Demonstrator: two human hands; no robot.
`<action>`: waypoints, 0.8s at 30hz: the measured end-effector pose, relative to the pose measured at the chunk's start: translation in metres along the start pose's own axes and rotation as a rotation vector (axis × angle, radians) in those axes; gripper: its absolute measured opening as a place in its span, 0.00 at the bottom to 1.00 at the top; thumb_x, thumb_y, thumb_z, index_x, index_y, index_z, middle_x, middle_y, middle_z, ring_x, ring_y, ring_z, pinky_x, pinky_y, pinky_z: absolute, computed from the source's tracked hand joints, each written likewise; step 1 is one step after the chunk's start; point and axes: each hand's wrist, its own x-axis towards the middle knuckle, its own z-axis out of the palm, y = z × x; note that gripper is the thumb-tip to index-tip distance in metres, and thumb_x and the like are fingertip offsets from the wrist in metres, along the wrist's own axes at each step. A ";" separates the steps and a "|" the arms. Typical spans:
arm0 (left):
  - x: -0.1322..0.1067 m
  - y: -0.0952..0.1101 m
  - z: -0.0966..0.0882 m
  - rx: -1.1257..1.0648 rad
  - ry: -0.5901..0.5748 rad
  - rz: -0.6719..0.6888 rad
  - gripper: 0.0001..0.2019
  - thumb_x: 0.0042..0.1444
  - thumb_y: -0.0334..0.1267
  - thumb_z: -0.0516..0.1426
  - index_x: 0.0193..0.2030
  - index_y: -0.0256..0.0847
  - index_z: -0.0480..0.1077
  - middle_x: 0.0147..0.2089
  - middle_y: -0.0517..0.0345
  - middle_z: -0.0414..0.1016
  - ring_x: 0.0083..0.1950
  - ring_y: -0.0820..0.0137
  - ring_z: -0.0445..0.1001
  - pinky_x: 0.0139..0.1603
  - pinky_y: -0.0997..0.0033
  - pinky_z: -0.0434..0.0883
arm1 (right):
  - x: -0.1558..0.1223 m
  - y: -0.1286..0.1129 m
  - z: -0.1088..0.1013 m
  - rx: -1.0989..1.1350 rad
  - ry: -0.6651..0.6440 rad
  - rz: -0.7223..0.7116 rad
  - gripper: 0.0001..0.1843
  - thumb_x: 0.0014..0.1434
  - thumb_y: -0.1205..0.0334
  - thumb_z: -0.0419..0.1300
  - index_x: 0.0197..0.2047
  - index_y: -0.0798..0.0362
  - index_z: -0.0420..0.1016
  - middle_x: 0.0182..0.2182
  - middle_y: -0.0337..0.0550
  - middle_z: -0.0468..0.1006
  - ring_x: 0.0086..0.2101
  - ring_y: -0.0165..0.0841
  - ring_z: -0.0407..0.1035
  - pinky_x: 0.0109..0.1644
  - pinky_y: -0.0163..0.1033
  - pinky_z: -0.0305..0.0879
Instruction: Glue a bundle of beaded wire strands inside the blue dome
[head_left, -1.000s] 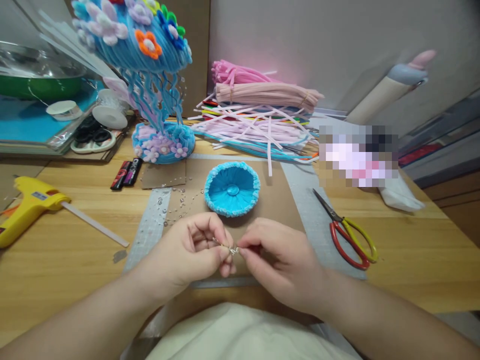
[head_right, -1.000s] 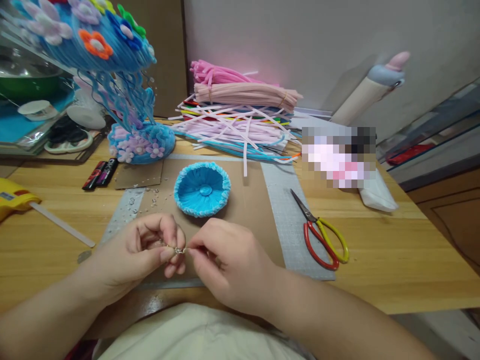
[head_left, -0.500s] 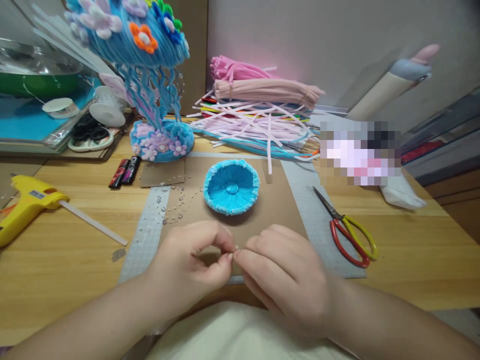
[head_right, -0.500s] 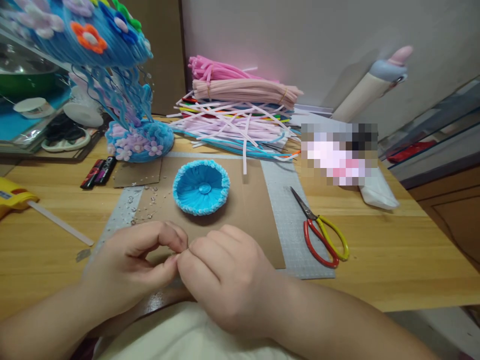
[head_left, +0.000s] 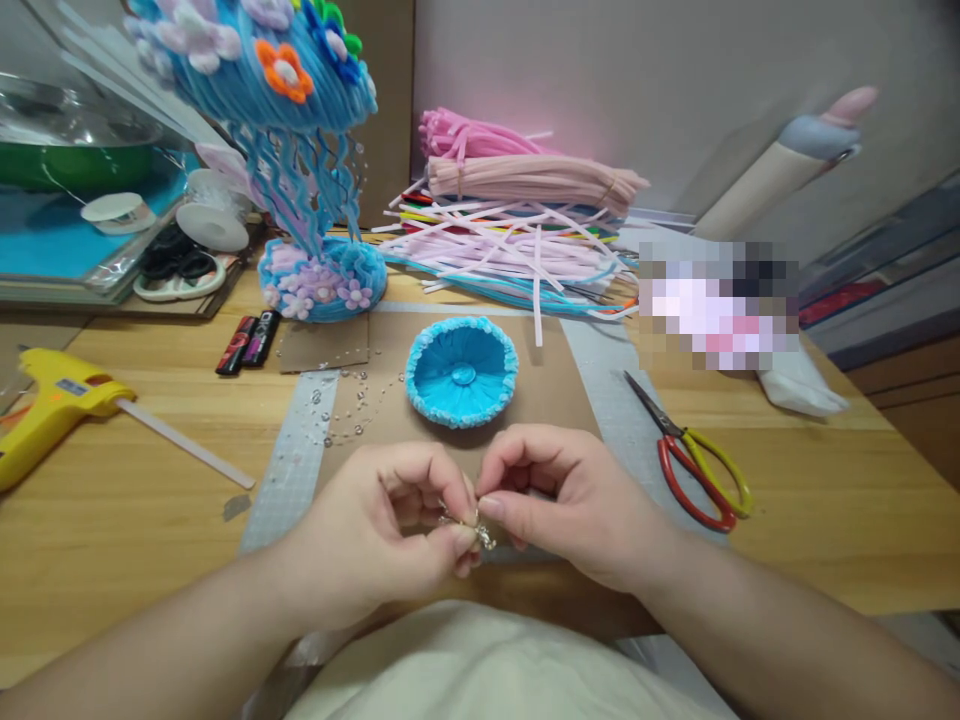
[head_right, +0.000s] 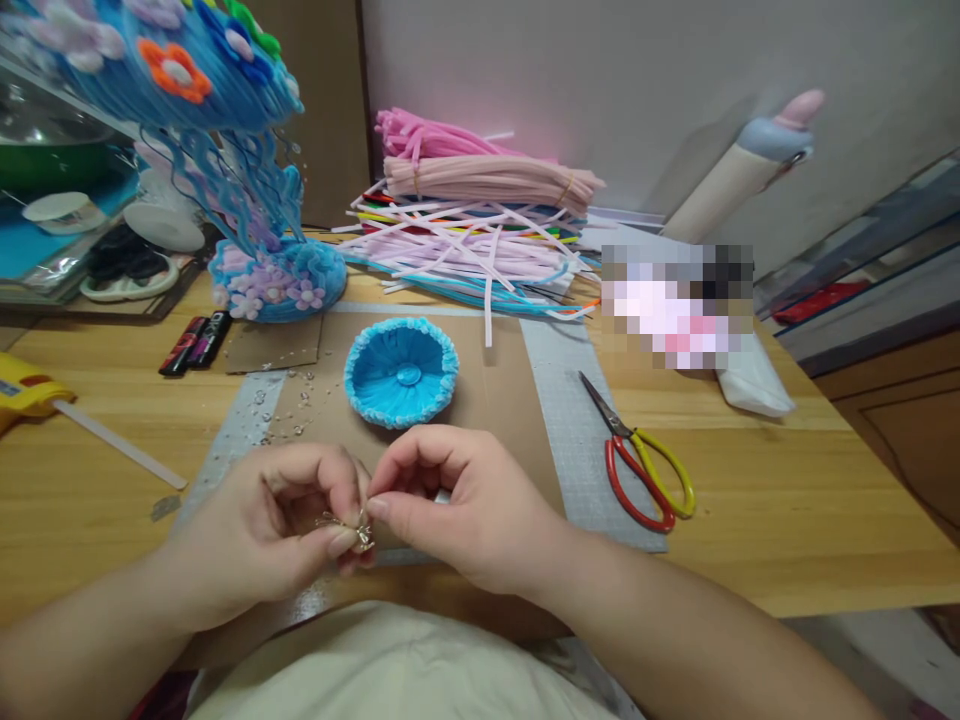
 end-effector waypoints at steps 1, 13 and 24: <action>0.000 0.000 0.000 -0.002 0.004 0.007 0.08 0.42 0.22 0.59 0.25 0.39 0.67 0.23 0.64 0.72 0.24 0.77 0.72 0.28 0.79 0.71 | 0.000 0.001 0.001 -0.014 0.021 -0.019 0.04 0.52 0.68 0.63 0.29 0.55 0.71 0.22 0.34 0.69 0.21 0.24 0.61 0.24 0.29 0.59; 0.007 -0.001 -0.001 0.013 0.200 0.122 0.06 0.44 0.26 0.61 0.25 0.38 0.67 0.26 0.64 0.72 0.23 0.79 0.70 0.24 0.80 0.69 | -0.007 0.007 0.004 -0.628 0.169 -0.596 0.11 0.58 0.76 0.55 0.40 0.55 0.75 0.27 0.41 0.73 0.28 0.29 0.68 0.30 0.33 0.64; -0.002 -0.014 -0.011 0.692 0.338 0.615 0.10 0.49 0.22 0.57 0.33 0.43 0.69 0.32 0.62 0.74 0.35 0.73 0.74 0.36 0.74 0.71 | -0.015 0.007 0.013 -0.677 0.042 -0.479 0.07 0.59 0.75 0.54 0.36 0.57 0.72 0.29 0.41 0.72 0.31 0.29 0.64 0.35 0.33 0.61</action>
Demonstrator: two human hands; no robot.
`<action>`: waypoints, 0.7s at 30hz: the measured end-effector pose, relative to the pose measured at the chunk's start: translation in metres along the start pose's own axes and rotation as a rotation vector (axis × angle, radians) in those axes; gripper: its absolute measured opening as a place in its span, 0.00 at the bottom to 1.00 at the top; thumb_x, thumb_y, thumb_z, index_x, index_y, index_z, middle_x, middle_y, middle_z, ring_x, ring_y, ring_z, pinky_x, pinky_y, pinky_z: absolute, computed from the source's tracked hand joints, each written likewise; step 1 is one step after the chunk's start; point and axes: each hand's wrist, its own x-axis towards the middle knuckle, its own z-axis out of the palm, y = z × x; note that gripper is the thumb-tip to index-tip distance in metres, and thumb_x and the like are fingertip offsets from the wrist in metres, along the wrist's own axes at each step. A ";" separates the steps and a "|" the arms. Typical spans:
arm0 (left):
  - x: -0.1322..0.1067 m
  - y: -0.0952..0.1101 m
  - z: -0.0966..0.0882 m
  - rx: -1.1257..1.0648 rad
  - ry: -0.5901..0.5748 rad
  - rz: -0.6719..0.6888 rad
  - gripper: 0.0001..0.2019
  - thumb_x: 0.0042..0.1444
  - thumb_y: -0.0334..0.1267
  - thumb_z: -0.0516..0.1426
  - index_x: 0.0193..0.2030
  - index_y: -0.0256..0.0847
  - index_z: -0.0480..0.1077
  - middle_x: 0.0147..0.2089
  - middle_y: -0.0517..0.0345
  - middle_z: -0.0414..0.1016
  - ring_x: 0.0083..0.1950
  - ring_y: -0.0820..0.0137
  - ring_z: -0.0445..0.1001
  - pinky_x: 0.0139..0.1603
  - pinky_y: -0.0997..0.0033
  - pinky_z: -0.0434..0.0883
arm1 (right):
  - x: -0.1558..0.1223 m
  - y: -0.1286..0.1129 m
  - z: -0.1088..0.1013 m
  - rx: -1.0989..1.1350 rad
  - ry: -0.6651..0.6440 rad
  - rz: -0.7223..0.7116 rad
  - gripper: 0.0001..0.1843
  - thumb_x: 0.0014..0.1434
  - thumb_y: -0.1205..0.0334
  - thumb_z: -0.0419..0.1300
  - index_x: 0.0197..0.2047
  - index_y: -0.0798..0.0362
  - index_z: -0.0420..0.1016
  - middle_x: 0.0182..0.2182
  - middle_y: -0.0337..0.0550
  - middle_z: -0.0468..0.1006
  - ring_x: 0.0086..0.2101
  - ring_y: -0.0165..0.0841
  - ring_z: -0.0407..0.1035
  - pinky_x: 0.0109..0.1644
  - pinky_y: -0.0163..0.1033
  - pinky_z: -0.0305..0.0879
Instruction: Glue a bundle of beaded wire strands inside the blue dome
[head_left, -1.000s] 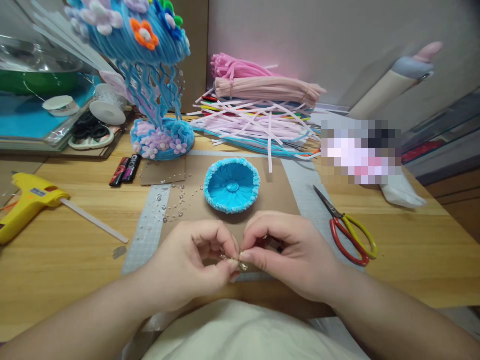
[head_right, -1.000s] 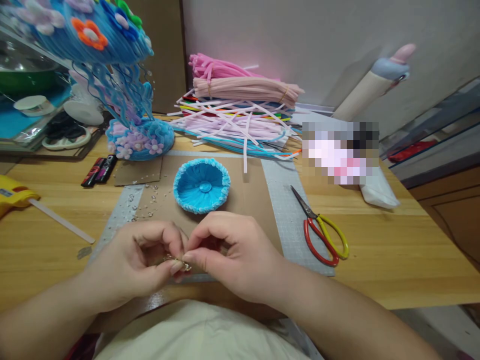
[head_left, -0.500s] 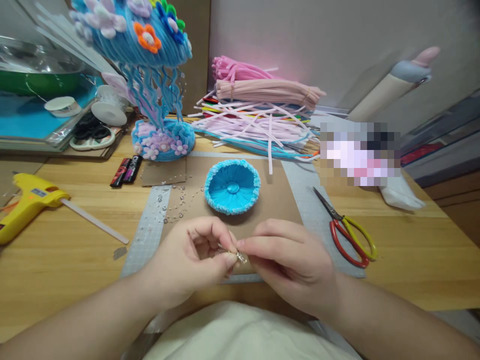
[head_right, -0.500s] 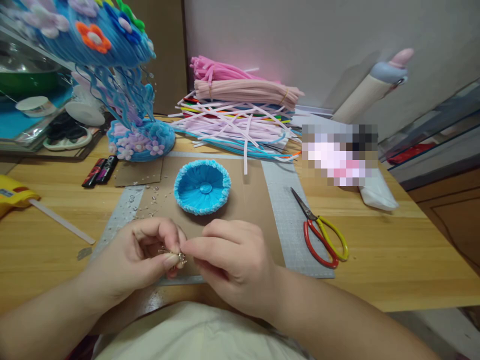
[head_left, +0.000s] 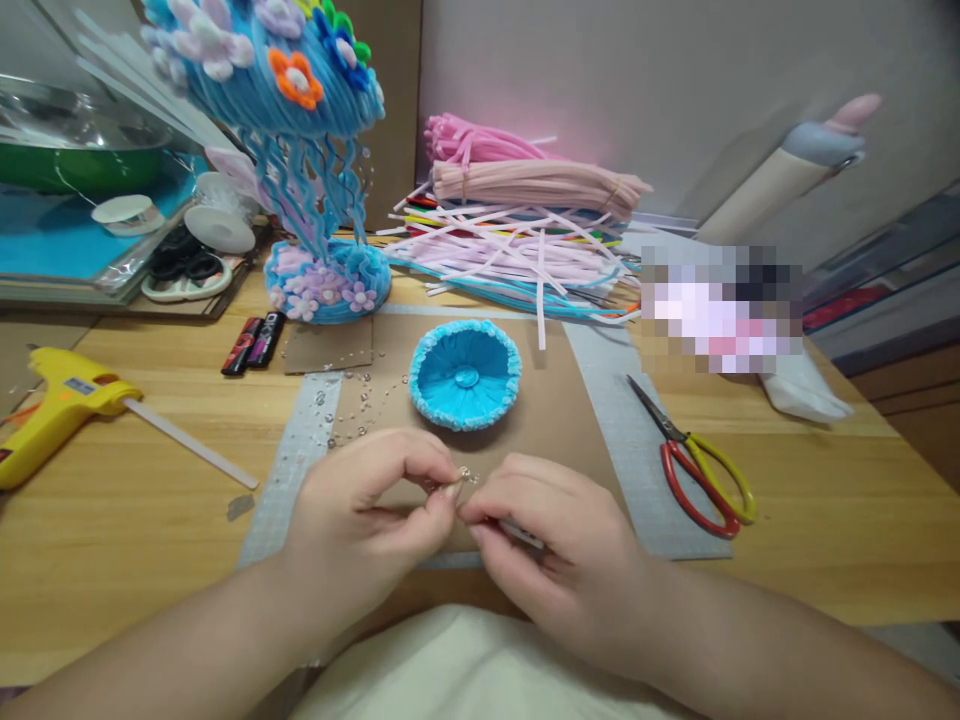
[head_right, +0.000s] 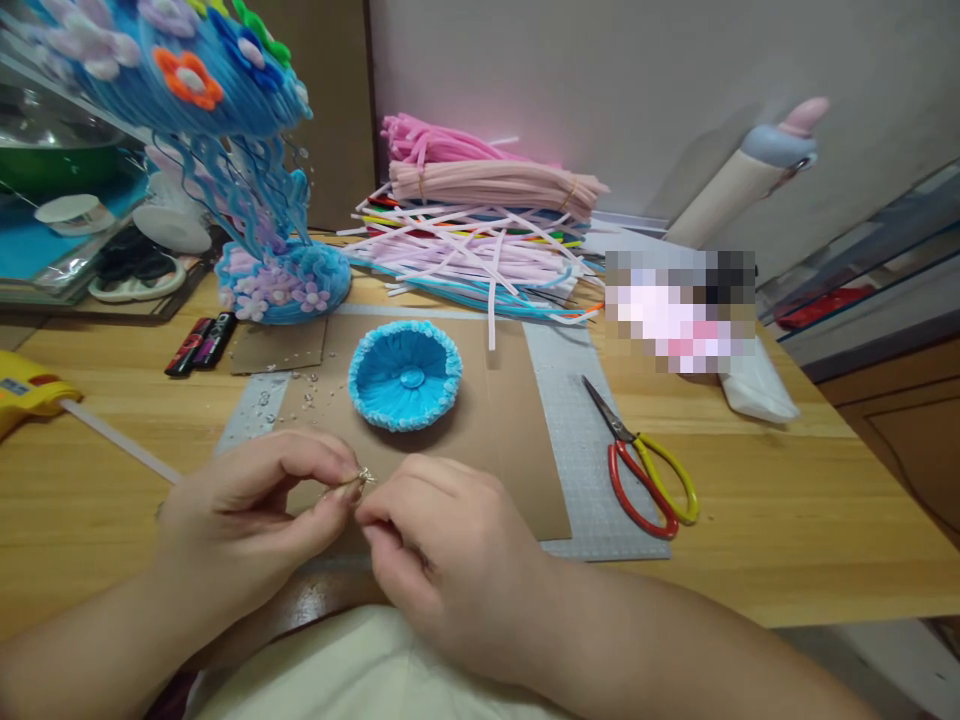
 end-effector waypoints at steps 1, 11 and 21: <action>0.001 0.000 0.000 0.012 0.003 0.031 0.10 0.49 0.21 0.57 0.33 0.42 0.69 0.32 0.62 0.75 0.35 0.73 0.74 0.35 0.75 0.71 | 0.000 -0.001 -0.001 -0.007 0.000 -0.008 0.06 0.59 0.74 0.54 0.35 0.57 0.71 0.28 0.41 0.71 0.31 0.29 0.64 0.34 0.33 0.60; 0.009 0.005 0.003 0.005 -0.174 0.136 0.08 0.48 0.21 0.56 0.29 0.37 0.70 0.28 0.57 0.76 0.29 0.73 0.74 0.29 0.76 0.71 | 0.009 -0.005 -0.016 0.119 0.091 -0.015 0.06 0.53 0.77 0.59 0.30 0.59 0.74 0.24 0.39 0.71 0.26 0.25 0.65 0.29 0.29 0.60; 0.008 0.011 0.006 -0.487 -0.191 -0.305 0.07 0.46 0.23 0.58 0.26 0.40 0.70 0.25 0.63 0.73 0.27 0.76 0.70 0.29 0.79 0.70 | 0.010 0.006 -0.011 0.215 0.188 0.041 0.08 0.56 0.75 0.58 0.34 0.55 0.75 0.26 0.39 0.74 0.27 0.27 0.68 0.30 0.31 0.63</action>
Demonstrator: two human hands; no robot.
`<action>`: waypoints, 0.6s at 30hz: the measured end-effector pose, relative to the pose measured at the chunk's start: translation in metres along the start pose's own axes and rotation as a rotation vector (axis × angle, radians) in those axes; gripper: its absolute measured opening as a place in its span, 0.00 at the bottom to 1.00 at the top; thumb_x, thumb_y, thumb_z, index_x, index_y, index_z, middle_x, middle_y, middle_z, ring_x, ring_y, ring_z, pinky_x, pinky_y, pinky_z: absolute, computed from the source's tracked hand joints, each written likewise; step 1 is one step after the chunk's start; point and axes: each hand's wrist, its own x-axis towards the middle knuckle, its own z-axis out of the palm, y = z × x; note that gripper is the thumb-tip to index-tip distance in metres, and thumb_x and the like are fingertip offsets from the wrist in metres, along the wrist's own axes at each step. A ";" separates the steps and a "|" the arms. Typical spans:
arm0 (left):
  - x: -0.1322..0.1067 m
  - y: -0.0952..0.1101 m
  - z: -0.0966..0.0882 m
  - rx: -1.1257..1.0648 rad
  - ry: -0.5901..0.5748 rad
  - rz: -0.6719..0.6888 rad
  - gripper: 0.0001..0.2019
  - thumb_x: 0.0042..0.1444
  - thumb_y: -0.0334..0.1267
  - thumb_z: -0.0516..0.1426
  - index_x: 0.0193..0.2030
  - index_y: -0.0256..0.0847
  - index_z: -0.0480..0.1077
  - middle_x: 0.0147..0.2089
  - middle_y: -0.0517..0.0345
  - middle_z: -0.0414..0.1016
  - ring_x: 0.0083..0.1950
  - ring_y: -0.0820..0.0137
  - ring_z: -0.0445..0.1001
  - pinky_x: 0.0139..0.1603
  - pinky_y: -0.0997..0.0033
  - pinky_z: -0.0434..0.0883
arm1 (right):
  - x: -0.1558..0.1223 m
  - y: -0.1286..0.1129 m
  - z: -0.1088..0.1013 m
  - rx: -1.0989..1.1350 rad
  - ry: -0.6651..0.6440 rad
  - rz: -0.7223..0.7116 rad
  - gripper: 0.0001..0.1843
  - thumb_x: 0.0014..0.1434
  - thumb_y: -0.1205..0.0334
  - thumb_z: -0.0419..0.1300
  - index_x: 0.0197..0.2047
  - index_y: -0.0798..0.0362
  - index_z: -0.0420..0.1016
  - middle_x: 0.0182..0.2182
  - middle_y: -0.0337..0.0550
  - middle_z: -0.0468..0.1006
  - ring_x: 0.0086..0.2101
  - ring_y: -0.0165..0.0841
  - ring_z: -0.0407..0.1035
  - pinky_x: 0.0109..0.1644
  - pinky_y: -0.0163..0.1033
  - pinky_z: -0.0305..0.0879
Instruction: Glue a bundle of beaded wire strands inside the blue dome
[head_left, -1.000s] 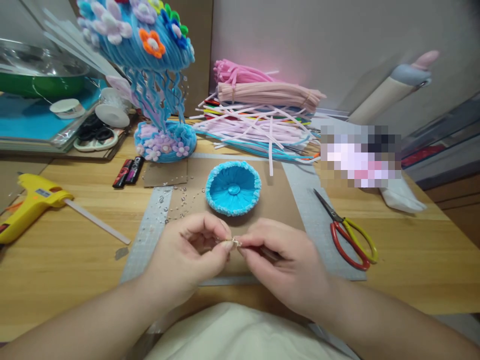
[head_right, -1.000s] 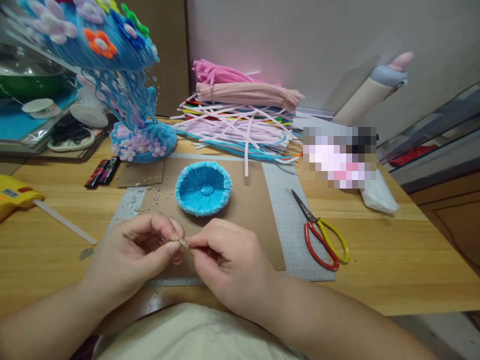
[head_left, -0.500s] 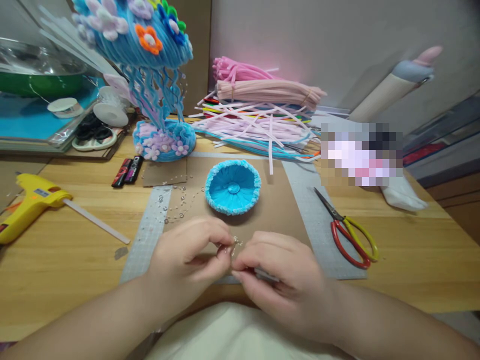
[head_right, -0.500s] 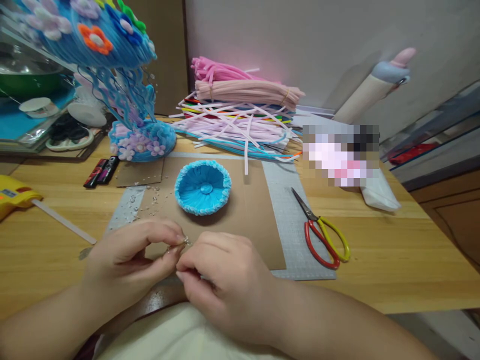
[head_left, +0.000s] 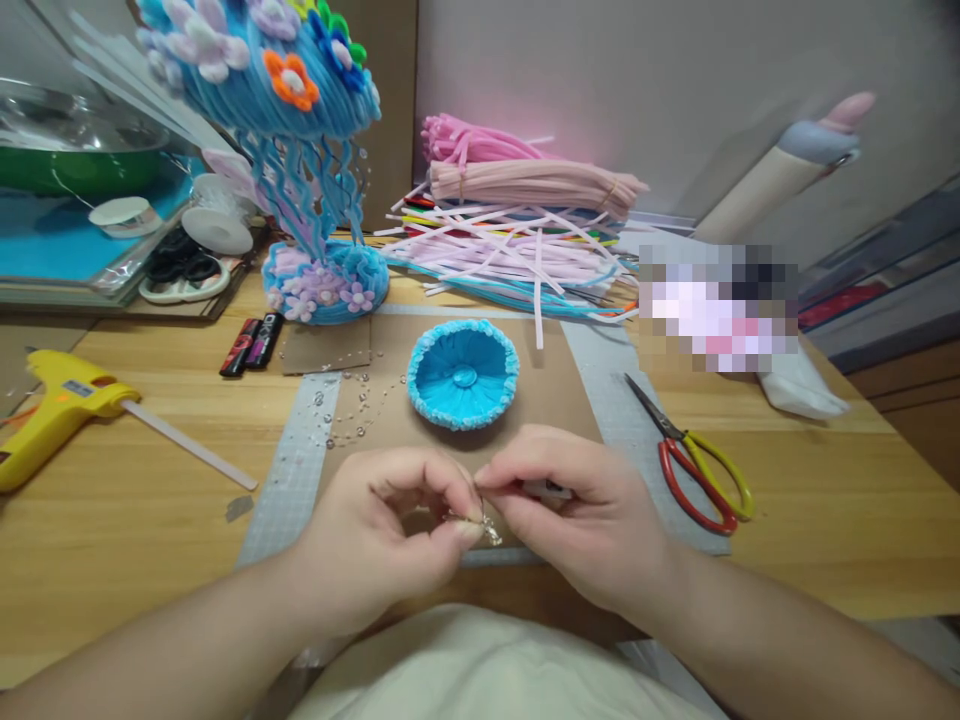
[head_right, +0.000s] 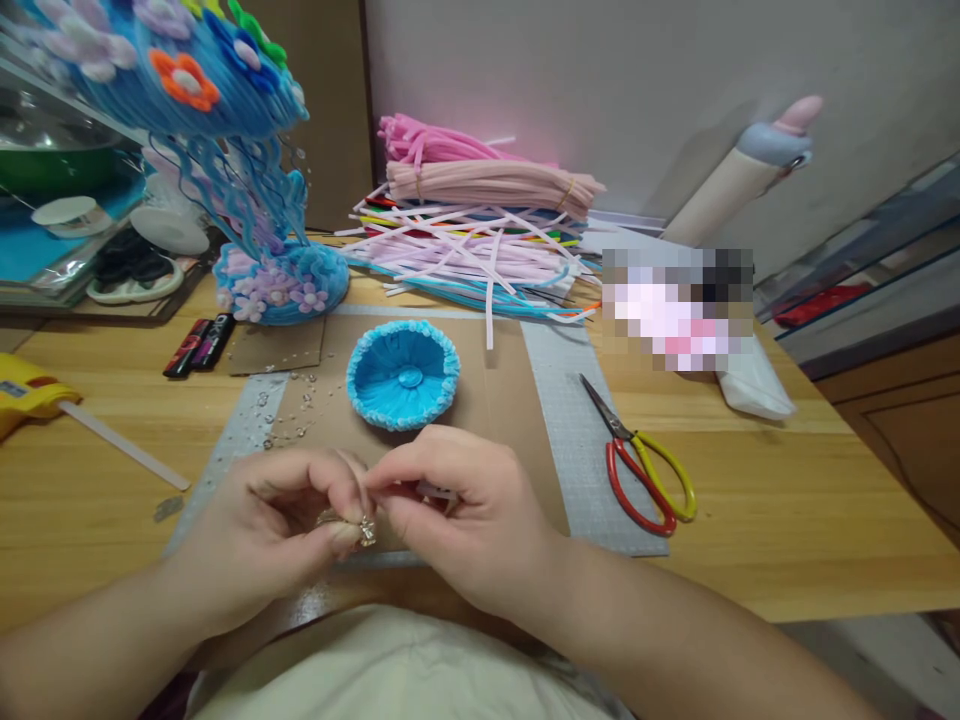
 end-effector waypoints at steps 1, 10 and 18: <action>0.000 0.000 0.000 -0.025 0.003 -0.016 0.07 0.46 0.23 0.58 0.26 0.40 0.71 0.25 0.64 0.73 0.27 0.77 0.70 0.29 0.80 0.69 | 0.000 0.001 -0.001 -0.027 -0.015 -0.057 0.09 0.56 0.76 0.57 0.36 0.55 0.76 0.26 0.39 0.74 0.28 0.28 0.68 0.30 0.32 0.63; 0.001 -0.003 -0.001 -0.026 0.084 0.085 0.08 0.49 0.23 0.58 0.28 0.41 0.70 0.30 0.63 0.71 0.32 0.77 0.71 0.31 0.80 0.70 | -0.005 0.008 -0.002 -0.449 -0.048 -0.373 0.09 0.58 0.75 0.58 0.42 0.58 0.74 0.28 0.46 0.76 0.27 0.32 0.64 0.31 0.40 0.55; -0.005 -0.006 -0.007 0.468 0.144 0.395 0.09 0.50 0.23 0.58 0.34 0.42 0.69 0.32 0.61 0.74 0.35 0.73 0.73 0.36 0.73 0.71 | -0.010 0.001 0.008 -0.466 -0.052 -0.349 0.06 0.57 0.77 0.56 0.35 0.59 0.70 0.25 0.45 0.73 0.26 0.31 0.60 0.30 0.39 0.54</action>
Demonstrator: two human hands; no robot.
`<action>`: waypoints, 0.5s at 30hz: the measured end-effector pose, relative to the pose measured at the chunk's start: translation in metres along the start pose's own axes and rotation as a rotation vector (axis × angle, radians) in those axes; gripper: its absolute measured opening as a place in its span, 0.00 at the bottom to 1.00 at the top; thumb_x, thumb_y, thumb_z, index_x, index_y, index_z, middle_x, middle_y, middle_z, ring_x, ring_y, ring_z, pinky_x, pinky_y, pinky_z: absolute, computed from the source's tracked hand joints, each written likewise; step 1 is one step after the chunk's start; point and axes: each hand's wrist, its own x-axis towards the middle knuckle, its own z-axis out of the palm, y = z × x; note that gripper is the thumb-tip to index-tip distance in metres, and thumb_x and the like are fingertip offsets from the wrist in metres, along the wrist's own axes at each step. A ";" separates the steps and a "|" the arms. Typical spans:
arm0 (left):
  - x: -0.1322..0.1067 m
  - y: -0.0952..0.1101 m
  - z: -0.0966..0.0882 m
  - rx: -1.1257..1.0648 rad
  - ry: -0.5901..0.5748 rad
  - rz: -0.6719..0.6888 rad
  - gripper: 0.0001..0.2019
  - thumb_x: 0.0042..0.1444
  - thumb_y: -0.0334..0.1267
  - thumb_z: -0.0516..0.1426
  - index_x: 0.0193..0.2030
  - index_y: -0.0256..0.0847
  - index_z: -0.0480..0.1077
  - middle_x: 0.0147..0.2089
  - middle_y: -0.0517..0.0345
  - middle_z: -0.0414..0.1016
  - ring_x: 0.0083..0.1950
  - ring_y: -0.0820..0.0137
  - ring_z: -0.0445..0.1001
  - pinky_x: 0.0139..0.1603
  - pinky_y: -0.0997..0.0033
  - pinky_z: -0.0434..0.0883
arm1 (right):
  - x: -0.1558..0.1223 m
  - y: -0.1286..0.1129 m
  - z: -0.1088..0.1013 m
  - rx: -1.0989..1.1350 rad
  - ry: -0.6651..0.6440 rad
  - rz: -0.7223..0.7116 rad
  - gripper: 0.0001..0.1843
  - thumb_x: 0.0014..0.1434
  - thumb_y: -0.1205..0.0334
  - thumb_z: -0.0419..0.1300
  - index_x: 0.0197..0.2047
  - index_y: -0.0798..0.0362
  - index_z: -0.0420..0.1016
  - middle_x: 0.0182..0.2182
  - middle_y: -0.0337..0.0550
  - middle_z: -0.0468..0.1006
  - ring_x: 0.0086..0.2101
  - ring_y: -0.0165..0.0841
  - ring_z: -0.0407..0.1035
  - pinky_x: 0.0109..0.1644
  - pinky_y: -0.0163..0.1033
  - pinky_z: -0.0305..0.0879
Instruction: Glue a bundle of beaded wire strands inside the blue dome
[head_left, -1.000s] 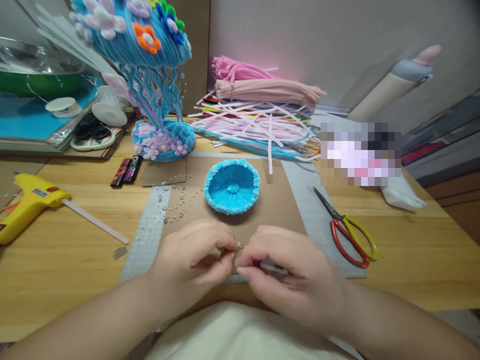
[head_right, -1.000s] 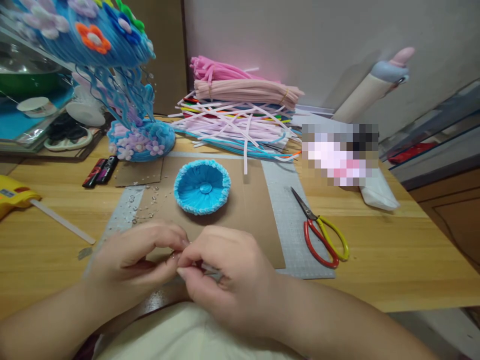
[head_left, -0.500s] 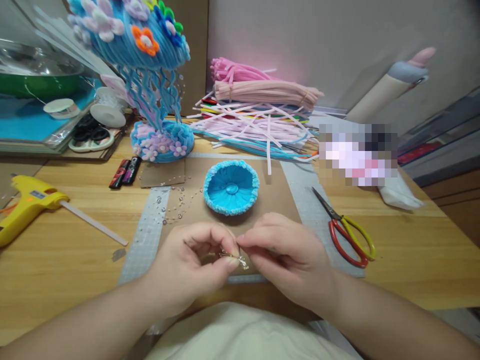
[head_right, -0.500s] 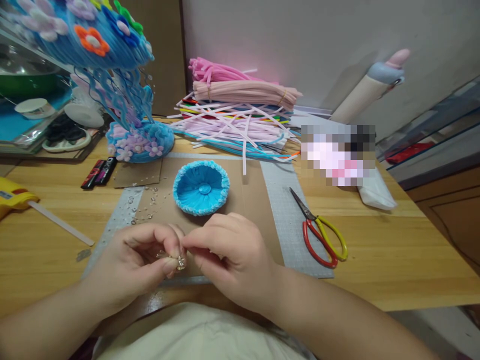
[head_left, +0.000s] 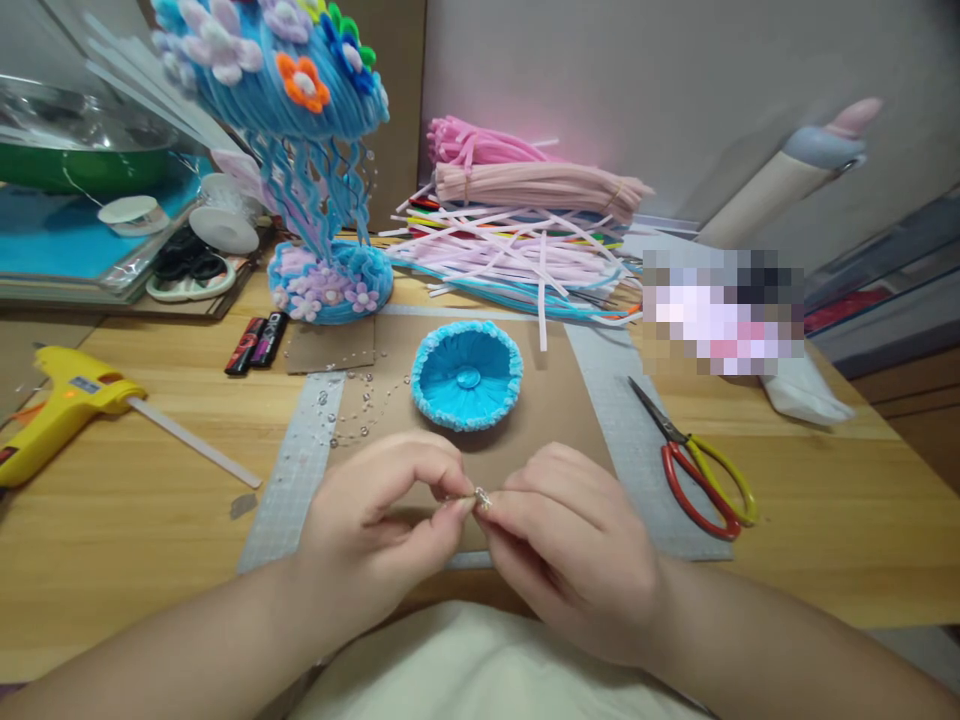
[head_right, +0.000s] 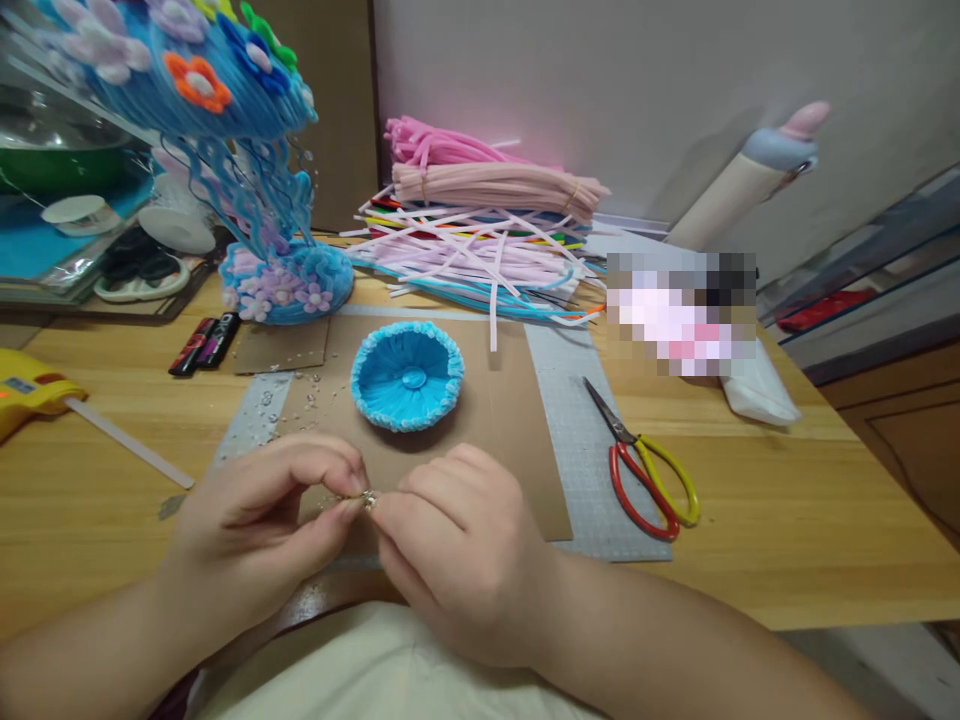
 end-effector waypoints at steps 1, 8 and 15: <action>-0.001 0.000 -0.001 0.030 -0.006 0.029 0.10 0.50 0.23 0.58 0.35 0.42 0.69 0.33 0.61 0.75 0.36 0.73 0.74 0.37 0.73 0.71 | 0.000 0.000 0.000 -0.023 0.001 -0.008 0.06 0.56 0.77 0.56 0.34 0.58 0.70 0.24 0.45 0.73 0.25 0.31 0.60 0.29 0.39 0.54; -0.003 0.002 0.003 0.184 0.055 0.009 0.08 0.51 0.24 0.57 0.34 0.43 0.69 0.30 0.63 0.75 0.32 0.74 0.75 0.32 0.76 0.71 | -0.005 -0.002 0.002 -0.198 0.011 -0.084 0.04 0.58 0.74 0.58 0.37 0.59 0.72 0.25 0.45 0.76 0.24 0.32 0.62 0.28 0.39 0.54; 0.009 0.002 0.003 0.197 -0.135 -0.129 0.07 0.50 0.25 0.54 0.30 0.42 0.70 0.28 0.61 0.75 0.30 0.73 0.74 0.26 0.78 0.68 | 0.003 0.007 -0.012 -0.198 -0.110 -0.079 0.06 0.61 0.71 0.56 0.41 0.56 0.72 0.28 0.44 0.78 0.28 0.33 0.66 0.31 0.41 0.56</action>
